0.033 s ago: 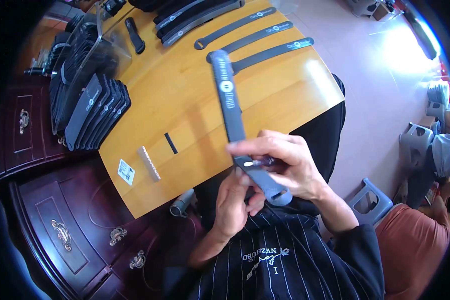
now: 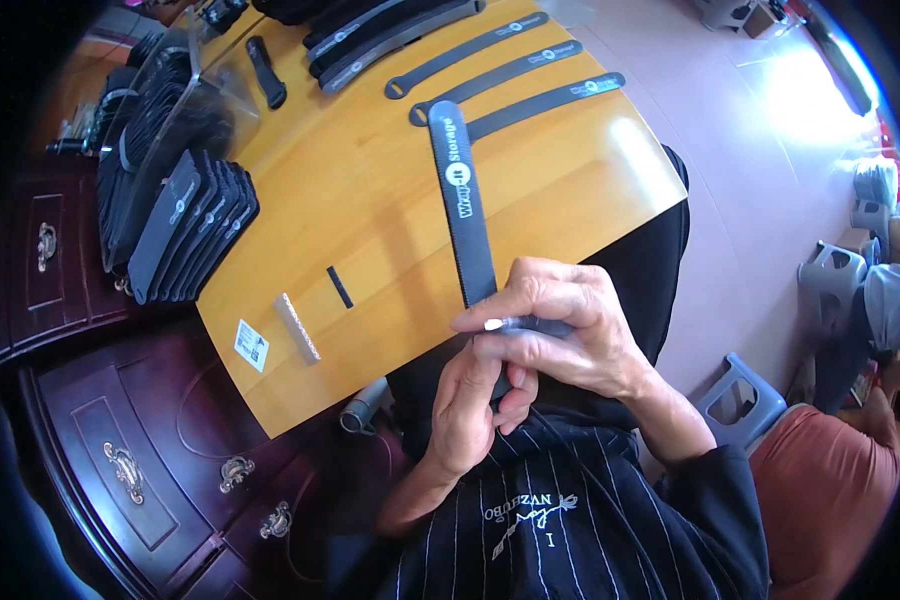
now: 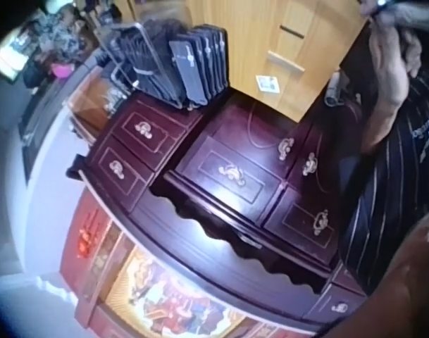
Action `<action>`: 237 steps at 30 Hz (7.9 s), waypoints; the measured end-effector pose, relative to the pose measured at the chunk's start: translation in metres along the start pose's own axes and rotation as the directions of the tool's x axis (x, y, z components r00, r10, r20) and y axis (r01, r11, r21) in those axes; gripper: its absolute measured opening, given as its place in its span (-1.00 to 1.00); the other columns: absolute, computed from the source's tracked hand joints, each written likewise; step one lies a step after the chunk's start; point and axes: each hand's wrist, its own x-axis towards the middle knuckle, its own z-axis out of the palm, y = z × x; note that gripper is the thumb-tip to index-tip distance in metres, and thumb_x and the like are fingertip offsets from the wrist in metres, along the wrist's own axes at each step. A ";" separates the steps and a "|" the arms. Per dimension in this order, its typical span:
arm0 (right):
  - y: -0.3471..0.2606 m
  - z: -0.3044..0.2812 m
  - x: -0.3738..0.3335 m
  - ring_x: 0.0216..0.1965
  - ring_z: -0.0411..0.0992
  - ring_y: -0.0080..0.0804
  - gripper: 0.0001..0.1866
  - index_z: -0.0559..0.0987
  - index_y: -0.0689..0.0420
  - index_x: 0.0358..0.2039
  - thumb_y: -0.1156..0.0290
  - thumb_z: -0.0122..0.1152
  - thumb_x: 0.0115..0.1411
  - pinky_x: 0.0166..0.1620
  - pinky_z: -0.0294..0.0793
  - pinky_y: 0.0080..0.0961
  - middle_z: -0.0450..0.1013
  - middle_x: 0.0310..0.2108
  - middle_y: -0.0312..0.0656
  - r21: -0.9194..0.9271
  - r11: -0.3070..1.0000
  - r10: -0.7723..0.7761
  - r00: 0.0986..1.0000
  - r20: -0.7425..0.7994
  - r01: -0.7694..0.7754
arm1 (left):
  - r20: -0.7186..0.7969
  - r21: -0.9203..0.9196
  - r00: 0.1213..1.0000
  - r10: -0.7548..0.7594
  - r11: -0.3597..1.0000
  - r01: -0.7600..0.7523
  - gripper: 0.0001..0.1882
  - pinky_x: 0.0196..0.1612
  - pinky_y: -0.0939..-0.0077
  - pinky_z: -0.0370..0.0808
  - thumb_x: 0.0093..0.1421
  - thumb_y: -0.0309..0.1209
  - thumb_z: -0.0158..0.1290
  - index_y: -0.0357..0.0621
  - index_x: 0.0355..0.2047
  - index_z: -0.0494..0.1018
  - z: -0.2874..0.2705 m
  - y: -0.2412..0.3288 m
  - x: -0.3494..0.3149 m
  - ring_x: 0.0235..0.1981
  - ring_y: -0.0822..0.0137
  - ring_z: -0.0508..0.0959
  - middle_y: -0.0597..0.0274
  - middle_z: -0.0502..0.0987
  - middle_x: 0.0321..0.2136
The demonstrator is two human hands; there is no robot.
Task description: Using a small metal pick to clear holes or inspect the quality of black cable straps at a workbench.
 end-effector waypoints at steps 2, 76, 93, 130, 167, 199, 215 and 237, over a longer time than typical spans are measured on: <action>-0.012 -0.007 0.005 -0.49 0.43 -0.63 -0.67 0.56 0.12 -0.11 0.48 0.32 0.06 -0.44 0.38 -0.60 0.47 -0.54 -0.31 -0.037 0.998 0.045 0.997 -0.063 -0.048 | -0.049 -0.006 0.997 -0.065 0.998 0.065 -0.54 -0.68 0.69 0.07 0.40 -0.04 -0.31 -0.17 -0.45 0.26 0.003 0.003 0.001 -0.73 0.60 0.14 0.39 0.21 -0.71; -0.009 0.016 -0.018 -0.43 0.49 -0.32 -0.83 0.55 0.25 -0.23 0.48 0.17 0.18 -0.35 0.45 -0.51 0.48 -0.43 -0.12 -0.282 0.858 0.415 0.903 -0.113 -0.430 | -0.214 0.328 0.779 0.589 0.795 -0.511 -0.60 0.13 0.37 0.41 0.12 -0.67 0.10 -0.32 0.00 0.34 -0.055 -0.010 0.042 0.01 0.19 0.49 -0.20 0.47 -0.05; -0.007 0.017 -0.018 -0.45 0.46 -0.36 -0.83 0.55 0.26 -0.22 0.47 0.15 0.20 -0.35 0.42 -0.53 0.46 -0.46 -0.14 -0.231 0.879 0.401 0.909 -0.116 -0.417 | -0.161 0.393 0.728 0.666 0.720 -0.572 -0.61 0.09 0.40 0.45 0.13 -0.69 0.08 -0.33 -0.01 0.32 -0.059 -0.014 0.046 0.02 0.16 0.48 -0.25 0.46 -0.05; -0.005 0.014 -0.031 -0.47 0.49 -0.33 -0.80 0.56 0.08 -0.17 0.44 0.17 0.16 -0.47 0.45 -0.52 0.42 -0.47 -0.25 -0.657 0.647 0.337 0.918 -0.209 -0.387 | 0.408 0.837 0.475 0.780 -0.113 -0.535 -0.65 -0.08 0.31 0.54 -0.12 -0.67 0.28 -0.22 -0.27 0.51 -0.060 -0.032 0.050 -0.16 0.06 0.55 0.01 0.51 -0.19; -0.024 0.009 -0.028 -0.48 0.45 -0.38 -0.78 0.56 0.18 -0.16 0.44 0.18 0.18 -0.42 0.44 -0.50 0.43 -0.45 -0.16 -0.308 0.838 0.435 0.892 -0.123 -0.451 | 0.094 0.826 0.628 0.773 0.291 -0.482 -0.70 0.00 0.36 0.45 0.03 -0.48 0.27 -0.24 -0.24 0.43 -0.055 -0.014 0.024 -0.12 0.20 0.48 0.08 0.44 -0.19; 0.002 0.025 -0.012 -0.45 0.51 -0.23 -0.88 0.50 0.12 -0.28 0.41 0.14 0.17 -0.47 0.45 -0.45 0.44 -0.46 -0.19 -0.480 0.787 0.346 0.922 -0.176 -0.387 | 0.453 0.849 0.492 0.743 -0.192 -0.492 -0.66 -0.19 0.44 0.53 -0.13 -0.64 0.29 -0.13 -0.28 0.59 -0.075 -0.009 0.039 -0.18 0.15 0.50 0.21 0.51 -0.22; -0.004 0.000 0.004 -0.57 0.38 -0.42 -0.79 0.53 0.21 -0.16 0.37 0.09 0.26 -0.46 0.35 -0.53 0.45 -0.55 -0.15 0.011 0.819 0.559 0.792 -0.247 -0.574 | 0.371 0.622 0.527 0.765 0.217 -0.752 -0.78 -0.23 0.46 0.52 0.12 -0.71 -0.02 -0.12 -0.49 0.53 -0.042 -0.007 0.024 -0.23 0.18 0.53 0.15 0.53 -0.29; -0.020 0.014 -0.003 -0.36 0.51 -0.14 -0.85 0.51 0.15 -0.23 0.41 0.11 0.21 -0.34 0.50 -0.38 0.47 -0.39 -0.11 -0.258 0.881 0.317 0.899 -0.303 -0.397 | 0.061 0.707 0.572 0.818 0.369 -0.604 -0.58 -0.04 0.43 0.45 0.12 -0.55 0.17 -0.34 -0.05 0.27 -0.033 0.000 0.063 -0.12 0.27 0.48 -0.03 0.35 -0.06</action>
